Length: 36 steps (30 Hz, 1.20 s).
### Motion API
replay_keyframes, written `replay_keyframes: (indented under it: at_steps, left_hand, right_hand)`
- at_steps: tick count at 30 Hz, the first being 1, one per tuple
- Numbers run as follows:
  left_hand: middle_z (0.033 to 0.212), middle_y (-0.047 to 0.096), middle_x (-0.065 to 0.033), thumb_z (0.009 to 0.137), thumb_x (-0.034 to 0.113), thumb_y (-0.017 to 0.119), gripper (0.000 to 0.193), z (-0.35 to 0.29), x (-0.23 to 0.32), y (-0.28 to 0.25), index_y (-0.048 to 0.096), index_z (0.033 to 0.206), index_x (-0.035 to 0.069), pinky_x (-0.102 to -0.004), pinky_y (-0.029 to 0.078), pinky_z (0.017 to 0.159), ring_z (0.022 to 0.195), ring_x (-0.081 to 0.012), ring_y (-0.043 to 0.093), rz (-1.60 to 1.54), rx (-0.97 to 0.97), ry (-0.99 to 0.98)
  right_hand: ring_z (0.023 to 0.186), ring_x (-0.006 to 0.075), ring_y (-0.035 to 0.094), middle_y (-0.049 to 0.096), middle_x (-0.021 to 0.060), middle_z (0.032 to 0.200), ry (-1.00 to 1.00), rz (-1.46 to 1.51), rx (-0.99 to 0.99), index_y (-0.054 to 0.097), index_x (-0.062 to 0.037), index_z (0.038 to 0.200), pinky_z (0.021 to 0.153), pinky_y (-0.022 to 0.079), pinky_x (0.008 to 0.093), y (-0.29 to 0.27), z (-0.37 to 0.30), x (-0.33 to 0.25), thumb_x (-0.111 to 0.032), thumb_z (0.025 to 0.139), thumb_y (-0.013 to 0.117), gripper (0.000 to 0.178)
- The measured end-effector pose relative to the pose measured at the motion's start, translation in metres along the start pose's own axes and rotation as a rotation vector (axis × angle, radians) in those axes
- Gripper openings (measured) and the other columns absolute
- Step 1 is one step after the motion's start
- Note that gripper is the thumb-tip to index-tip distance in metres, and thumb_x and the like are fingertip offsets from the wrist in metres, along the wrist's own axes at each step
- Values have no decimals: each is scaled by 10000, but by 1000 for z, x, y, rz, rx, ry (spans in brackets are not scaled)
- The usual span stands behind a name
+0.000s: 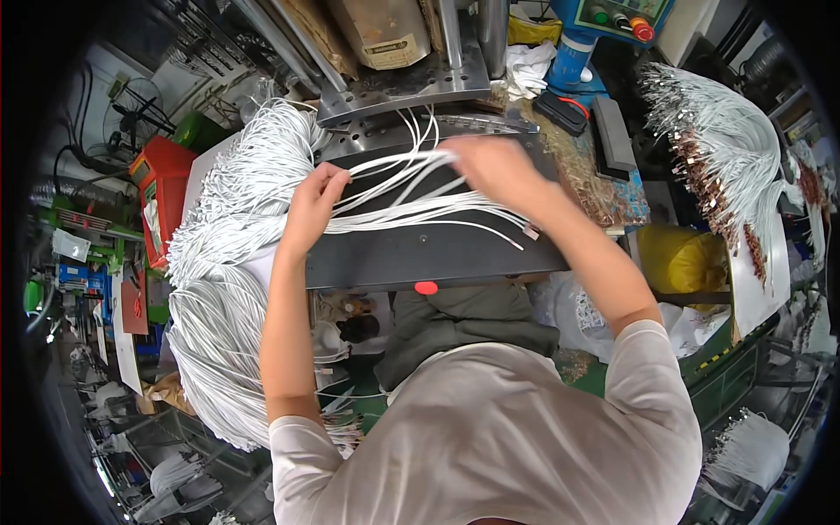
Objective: The person arranges cables into a metal fixture by hand, inserts them into a press machine, and presses the machine buttons to process the cable ends.
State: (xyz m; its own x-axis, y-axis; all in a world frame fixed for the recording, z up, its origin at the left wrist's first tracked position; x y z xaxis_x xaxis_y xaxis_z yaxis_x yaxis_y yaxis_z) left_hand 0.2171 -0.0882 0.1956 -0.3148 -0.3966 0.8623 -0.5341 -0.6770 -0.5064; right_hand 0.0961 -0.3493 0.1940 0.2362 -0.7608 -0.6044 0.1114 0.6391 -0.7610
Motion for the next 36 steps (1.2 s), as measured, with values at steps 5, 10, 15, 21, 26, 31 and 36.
replay_keyframes:
  at_steps: [5, 10, 15, 21, 26, 31, 36]
  left_hand:
    - [727, 588, -90, 1032, 278, 579, 318, -13, 3, 49, 641, 885, 3, -321, 456, 657, 664, -178, 545, 321, 9, 145]
    - [718, 653, -137, 1025, 372, 565, 401, 4, 47, 66, 663, 867, 16, -365, 485, 646, 649, -330, 604, 349, 55, 206]
    - [706, 659, -124, 1032, 396, 555, 433, -7, 54, 16, 682, 858, 21, -353, 499, 657, 665, -286, 626, 459, 64, -141]
    - [722, 557, 18, 1058, 330, 525, 317, -63, 39, 164, 653, 1113, 46, -249, 345, 528, 590, -72, 451, -591, -685, -413]
    - [702, 466, 47, 1058, 323, 540, 310, -48, 36, 162, 637, 1151, 44, -209, 267, 502, 571, -44, 362, -631, -511, -370]
    - [729, 464, 50, 1063, 313, 546, 314, -26, 42, 180, 633, 1156, 26, -215, 254, 499, 578, -42, 351, -675, -433, -442]
    - [864, 598, -11, 1048, 235, 579, 282, 27, 27, 159, 624, 1224, 18, -217, 396, 571, 657, -70, 495, -924, -289, -427]
  right_hand:
    - [1022, 345, 670, 692, 109, 1041, -21, -619, -5, 663, -92, 1198, 863, 518, 454, -35, 2, -21, -212, 887, 688, 334]
    - [982, 315, 673, 683, 84, 1013, -249, -209, 68, 687, -117, 1088, 763, 543, 432, 23, -7, -17, -190, 861, 679, 238]
    - [1032, 296, 644, 668, 63, 1056, 53, -505, 140, 680, -111, 1028, 796, 539, 420, -37, -23, 17, -207, 867, 664, 188]
    - [1043, 298, 644, 675, 70, 1105, -368, -442, -224, 682, -108, 1040, 821, 550, 391, 12, -53, -23, -178, 866, 643, 191]
    - [977, 289, 651, 670, 92, 1027, -74, 117, 293, 688, -95, 1089, 805, 551, 394, -20, -35, 12, -181, 855, 680, 249]
    - [980, 306, 663, 690, 96, 1087, 148, 618, 140, 694, -63, 1144, 838, 545, 383, 15, -30, 8, -254, 947, 641, 280]
    - [864, 316, 675, 682, 124, 840, 84, -69, 80, 697, -97, 1154, 773, 544, 433, 0, -51, 48, -293, 937, 662, 294]
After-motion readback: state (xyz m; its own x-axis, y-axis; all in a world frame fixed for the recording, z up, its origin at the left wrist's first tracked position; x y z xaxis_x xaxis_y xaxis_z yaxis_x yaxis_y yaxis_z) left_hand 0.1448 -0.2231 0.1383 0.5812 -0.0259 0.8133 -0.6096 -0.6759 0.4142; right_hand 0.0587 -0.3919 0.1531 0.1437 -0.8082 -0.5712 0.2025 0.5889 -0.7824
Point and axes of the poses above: each hand's wrist, its own z-axis towards the middle knuckle, its own y-axis out of the palm, x = y × z, the point moved 5 cm from there along z, towards the middle knuckle
